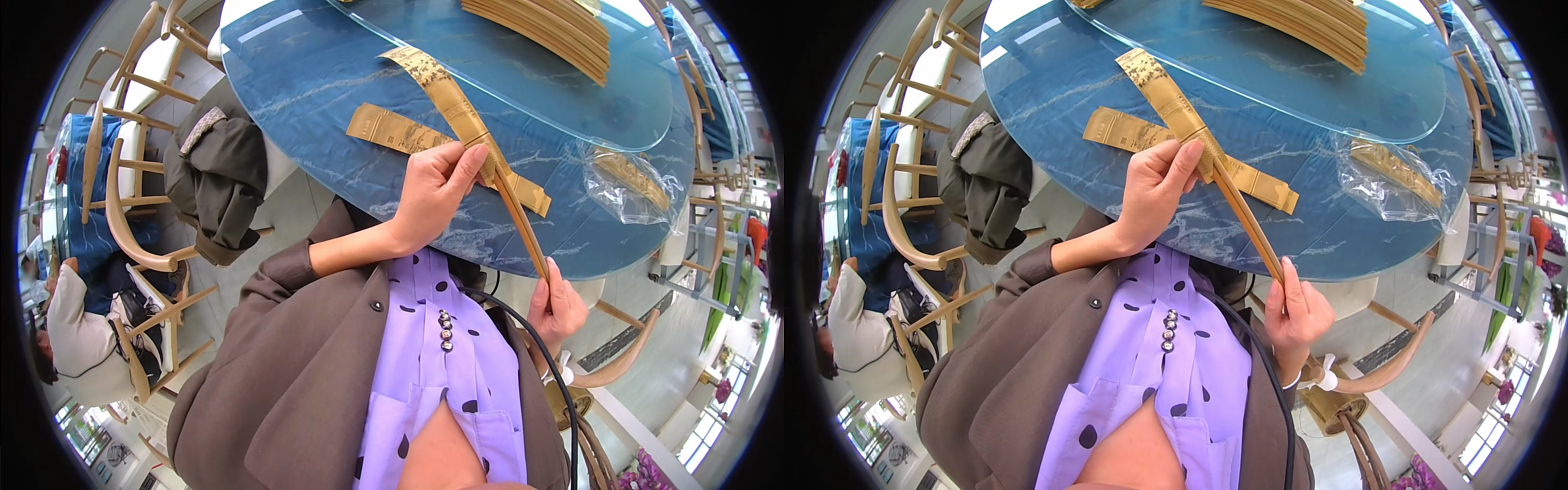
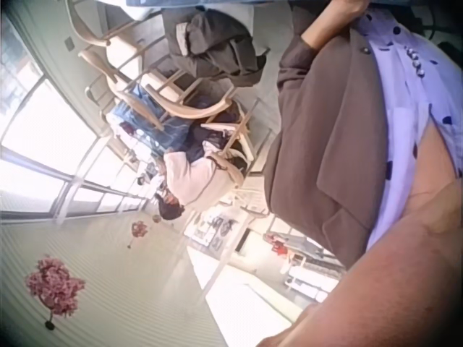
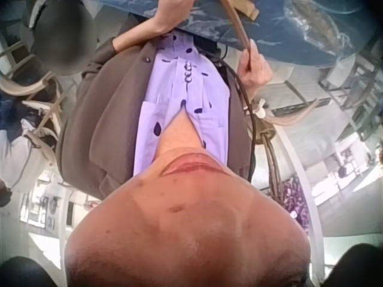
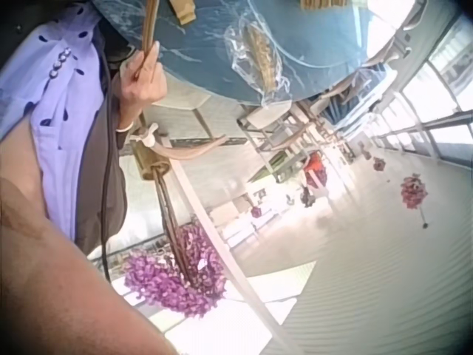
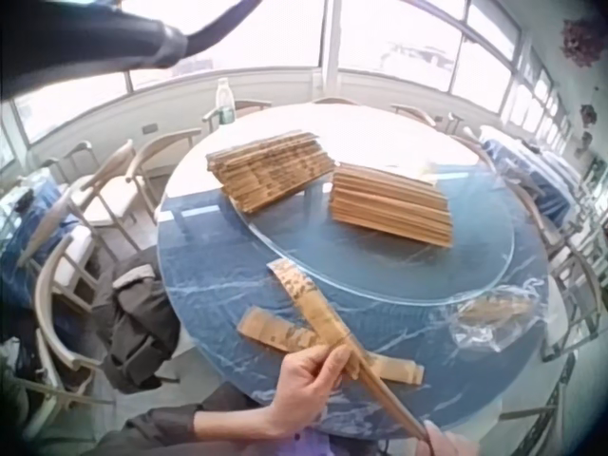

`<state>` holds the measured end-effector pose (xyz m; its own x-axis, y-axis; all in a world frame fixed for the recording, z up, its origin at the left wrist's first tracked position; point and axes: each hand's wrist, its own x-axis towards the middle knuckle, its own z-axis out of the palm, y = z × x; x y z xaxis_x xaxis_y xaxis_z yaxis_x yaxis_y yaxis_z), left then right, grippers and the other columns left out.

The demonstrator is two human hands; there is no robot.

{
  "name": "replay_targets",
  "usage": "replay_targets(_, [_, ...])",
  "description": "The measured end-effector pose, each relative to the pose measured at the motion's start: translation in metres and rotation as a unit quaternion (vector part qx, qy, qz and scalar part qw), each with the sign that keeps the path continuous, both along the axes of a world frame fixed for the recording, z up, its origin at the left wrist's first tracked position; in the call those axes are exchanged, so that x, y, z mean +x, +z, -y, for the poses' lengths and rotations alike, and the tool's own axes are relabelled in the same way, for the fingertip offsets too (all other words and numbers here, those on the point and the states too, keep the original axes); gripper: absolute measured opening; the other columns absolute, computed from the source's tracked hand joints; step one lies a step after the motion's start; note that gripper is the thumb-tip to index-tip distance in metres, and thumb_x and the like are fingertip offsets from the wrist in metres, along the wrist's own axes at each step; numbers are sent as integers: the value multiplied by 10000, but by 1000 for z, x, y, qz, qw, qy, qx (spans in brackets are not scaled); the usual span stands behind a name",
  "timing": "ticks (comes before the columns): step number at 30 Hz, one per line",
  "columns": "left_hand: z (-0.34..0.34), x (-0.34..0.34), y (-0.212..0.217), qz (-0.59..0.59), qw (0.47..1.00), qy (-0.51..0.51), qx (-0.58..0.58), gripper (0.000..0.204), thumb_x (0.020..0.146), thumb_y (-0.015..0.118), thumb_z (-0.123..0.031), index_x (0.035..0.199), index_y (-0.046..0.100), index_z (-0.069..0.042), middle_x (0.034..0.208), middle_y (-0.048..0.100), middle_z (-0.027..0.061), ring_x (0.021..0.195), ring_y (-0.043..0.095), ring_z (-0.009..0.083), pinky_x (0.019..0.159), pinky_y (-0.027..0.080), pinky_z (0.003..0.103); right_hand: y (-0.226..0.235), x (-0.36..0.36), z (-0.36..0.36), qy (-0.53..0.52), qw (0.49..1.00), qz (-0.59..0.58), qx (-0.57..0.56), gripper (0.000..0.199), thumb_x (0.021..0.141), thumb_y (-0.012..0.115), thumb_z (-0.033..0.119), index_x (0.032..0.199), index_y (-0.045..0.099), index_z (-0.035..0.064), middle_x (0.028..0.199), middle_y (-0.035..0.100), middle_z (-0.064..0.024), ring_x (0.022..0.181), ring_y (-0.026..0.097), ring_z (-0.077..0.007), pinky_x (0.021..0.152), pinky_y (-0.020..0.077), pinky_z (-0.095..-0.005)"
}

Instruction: The person repeatedly picks up thin bamboo strips and wider patterned bamboo pieces from a blue table, aligns them, and places them into stacks. The process is repeated multiple times with consistent hand movements.

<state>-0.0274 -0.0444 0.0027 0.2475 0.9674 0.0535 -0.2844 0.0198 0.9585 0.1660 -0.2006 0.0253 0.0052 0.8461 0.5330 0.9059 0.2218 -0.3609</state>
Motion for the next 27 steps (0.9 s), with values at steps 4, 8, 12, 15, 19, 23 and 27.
replay_targets(4, [12, 12, 0, 13, 999, 18, 44, 366, 1035, 602, -251, 809, 686, 25, 617, 547, -19, 575, 425, 43, 511, 360, 241, -1, -6, -4, 2, 1000, -16, 1, 331, 859, 708, 34, 1182, 704, -35, 587, 472, -64, 450, 431, -204, 444, 338, -335])
replay_targets(8, [11, 7, -6, -5, 999, -43, -7, 357, 1049, 577, -261, 852, 683, 17, 653, 528, -22, 602, 402, 38, 520, 322, 239, -1, -11, -9, -4, 1000, -15, 5, 326, 865, 705, 29, 1183, 698, -44, 581, 460, -59, 449, 421, -195, 444, 333, -331])
replay_targets(12, [3, 3, -4, 82, 997, -8, -6, 290, 1065, 543, -225, 958, 657, 18, 724, 559, -8, 648, 439, 31, 553, 365, 219, -2, -10, -9, -1, 999, -32, 10, 324, 866, 705, 29, 1181, 697, -47, 579, 451, -53, 451, 413, -183, 445, 329, -328])
replay_targets(15, [3, 5, -1, 81, 996, 23, 21, 269, 1060, 551, -198, 939, 654, 19, 737, 578, -7, 674, 487, 30, 606, 432, 200, -1, -14, -9, 2, 999, -38, 11, 324, 866, 705, 30, 1182, 696, -46, 576, 449, -50, 450, 411, -181, 445, 330, -327])
replay_targets(19, [10, 7, -9, 72, 997, 17, 19, 263, 1054, 562, -187, 927, 652, 25, 749, 589, -16, 688, 511, 25, 649, 466, 191, -3, -19, -12, 6, 999, -48, 20, 322, 867, 707, 34, 1181, 698, -40, 578, 457, -46, 445, 410, -182, 446, 333, -322])
replay_targets(23, [8, 8, -11, 79, 996, -25, -24, 309, 1071, 530, -255, 961, 650, 7, 730, 535, -39, 660, 453, 17, 589, 408, 195, -4, -20, -13, -8, 999, -35, 7, 333, 865, 716, 40, 1190, 694, -30, 590, 471, -47, 450, 422, -183, 451, 342, -322])
replay_targets(27, [-3, 12, -1, 122, 990, -8, -64, 366, 1091, 462, -346, 993, 644, -44, 729, 505, -55, 617, 380, 2, 530, 317, 184, -4, -21, -15, 6, 999, -31, -15, 347, 874, 722, 59, 1211, 687, -16, 621, 493, -56, 479, 453, -189, 466, 360, -320])
